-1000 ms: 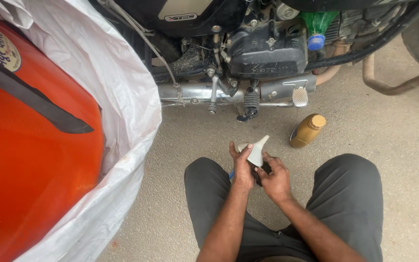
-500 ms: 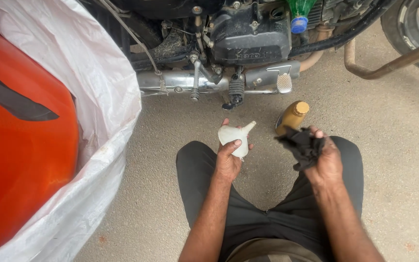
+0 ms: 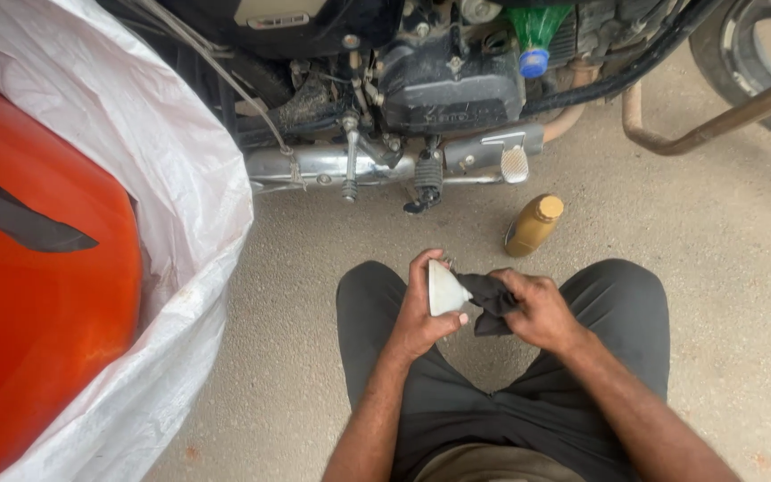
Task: Perform maintenance on a motorcycle, involving inspection and handling of engine parts and oil components.
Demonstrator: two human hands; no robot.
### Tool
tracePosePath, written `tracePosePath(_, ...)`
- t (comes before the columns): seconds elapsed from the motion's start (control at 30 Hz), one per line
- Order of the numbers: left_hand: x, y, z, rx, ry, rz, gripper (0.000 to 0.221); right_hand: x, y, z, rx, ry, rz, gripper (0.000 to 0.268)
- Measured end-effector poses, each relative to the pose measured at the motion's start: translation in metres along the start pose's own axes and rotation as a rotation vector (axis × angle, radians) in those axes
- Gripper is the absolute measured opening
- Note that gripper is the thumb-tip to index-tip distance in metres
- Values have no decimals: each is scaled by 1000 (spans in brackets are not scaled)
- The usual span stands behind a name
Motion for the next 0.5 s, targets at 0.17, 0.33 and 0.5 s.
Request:
tracePosePath(0.17,-3,-17,-9,581,-85,-285,96,-2,-83,-17,1044,-483,-271,27)
tracePosePath(0.33,-10,-38,9,797,-202,-517,96,-5,-10,8,1437,-607,-245,36)
tracePosePath(0.5,0,-63,0,763,42,-240,103,0,24,2,476,50,-126,33)
Point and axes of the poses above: each hand's wrist, its own x-axis towards the middle knuckle, its own z-axis out of the back of the hand, y = z × x, the point moved 5 cm from there along x, towards the middle knuckle, and after that the axes turned 14 degrees about y, right-handed, at the moved point
